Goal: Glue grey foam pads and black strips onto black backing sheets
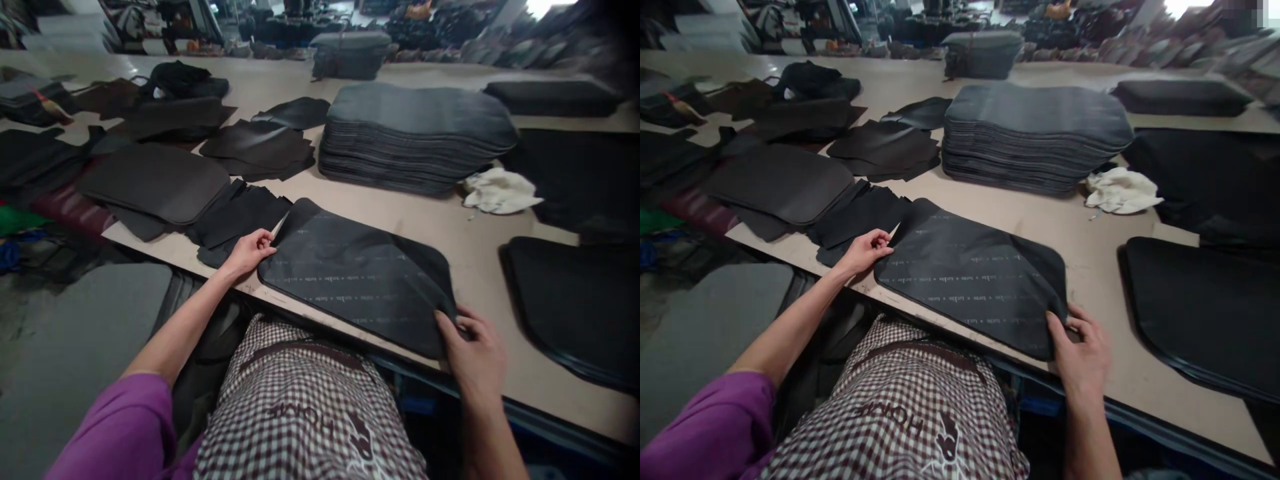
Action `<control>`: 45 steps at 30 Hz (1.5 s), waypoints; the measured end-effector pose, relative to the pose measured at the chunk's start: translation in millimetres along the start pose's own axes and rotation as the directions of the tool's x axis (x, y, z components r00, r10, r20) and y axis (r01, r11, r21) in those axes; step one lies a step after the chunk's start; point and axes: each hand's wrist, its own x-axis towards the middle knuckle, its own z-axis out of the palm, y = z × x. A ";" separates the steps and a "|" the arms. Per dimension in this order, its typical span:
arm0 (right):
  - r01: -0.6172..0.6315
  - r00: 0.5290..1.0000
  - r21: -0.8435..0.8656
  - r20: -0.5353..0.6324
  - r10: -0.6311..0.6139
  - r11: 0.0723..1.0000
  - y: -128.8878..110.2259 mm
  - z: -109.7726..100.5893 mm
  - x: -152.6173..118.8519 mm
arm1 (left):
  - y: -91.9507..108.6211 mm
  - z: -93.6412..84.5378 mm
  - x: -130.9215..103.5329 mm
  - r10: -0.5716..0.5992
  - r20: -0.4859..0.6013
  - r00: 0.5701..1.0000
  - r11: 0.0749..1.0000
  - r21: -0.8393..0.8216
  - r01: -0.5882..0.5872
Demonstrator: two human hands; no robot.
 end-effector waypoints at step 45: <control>0.510 0.730 -0.164 0.602 -0.324 0.844 -52.6 -14.2 33.0 | 34.4 80.9 41.7 0.410 0.438 0.800 0.530 0.599 -0.600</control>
